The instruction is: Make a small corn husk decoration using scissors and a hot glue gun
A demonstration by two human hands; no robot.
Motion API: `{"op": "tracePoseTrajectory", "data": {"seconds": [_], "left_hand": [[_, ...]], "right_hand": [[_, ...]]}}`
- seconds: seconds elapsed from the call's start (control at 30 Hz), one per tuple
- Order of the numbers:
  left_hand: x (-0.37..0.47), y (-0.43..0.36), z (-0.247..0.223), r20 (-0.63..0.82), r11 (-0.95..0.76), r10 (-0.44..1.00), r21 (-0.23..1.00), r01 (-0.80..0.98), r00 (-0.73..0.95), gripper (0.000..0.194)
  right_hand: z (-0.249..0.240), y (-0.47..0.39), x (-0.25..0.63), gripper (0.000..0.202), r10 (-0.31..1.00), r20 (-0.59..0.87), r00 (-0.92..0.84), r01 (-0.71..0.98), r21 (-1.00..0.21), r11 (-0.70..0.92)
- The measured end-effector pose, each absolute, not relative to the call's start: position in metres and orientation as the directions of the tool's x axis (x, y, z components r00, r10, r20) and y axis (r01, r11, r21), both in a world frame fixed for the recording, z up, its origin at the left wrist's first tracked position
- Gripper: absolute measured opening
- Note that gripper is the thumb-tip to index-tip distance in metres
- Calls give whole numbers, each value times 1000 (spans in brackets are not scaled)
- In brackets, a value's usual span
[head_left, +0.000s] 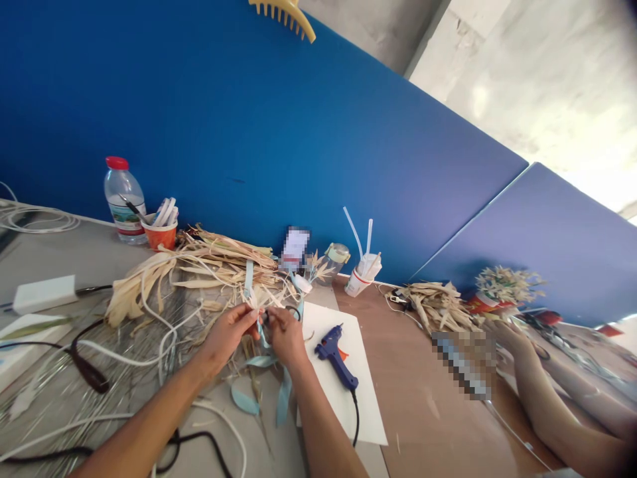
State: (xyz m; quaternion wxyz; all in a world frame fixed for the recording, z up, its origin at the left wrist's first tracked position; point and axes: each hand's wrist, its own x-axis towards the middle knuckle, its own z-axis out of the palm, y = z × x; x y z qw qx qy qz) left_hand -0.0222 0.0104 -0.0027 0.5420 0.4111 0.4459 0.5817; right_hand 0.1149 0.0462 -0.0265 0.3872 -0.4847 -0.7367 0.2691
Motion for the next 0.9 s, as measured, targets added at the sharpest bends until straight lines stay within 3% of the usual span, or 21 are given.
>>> {"op": "tracePoseTrajectory", "data": {"seconds": [0.17, 0.3, 0.4, 0.6, 0.77, 0.9], "left_hand": [[-23, 11, -3, -38, 1, 992, 959, -284, -124, 31], [-25, 13, -6, 4, -53, 983, 963, -266, -181, 28], [-26, 13, -8, 29, -81, 978, 964, -253, -204, 25], [-26, 15, -10, 18, -110, 957, 946, -303, -290, 28], [-26, 16, -9, 19, -152, 943, 913, -378, -331, 29], [-26, 13, -1, -14, -132, 966, 835, -534, -260, 27]], "right_hand": [[-17, 41, 118, 27, 973, 184, -139, 312, -924, 220], [-4, 26, 123, 39, 940, 79, -331, 35, -995, 96], [-1, 15, 120, 47, 893, 106, -438, 58, -988, 146], [-9, 10, 112, 5, 941, -9, -337, 219, -973, 70], [-2, 9, 122, 27, 872, -131, -471, 60, -991, -117], [0, 10, 125, 34, 804, -185, -566, 12, -976, -216]]}}
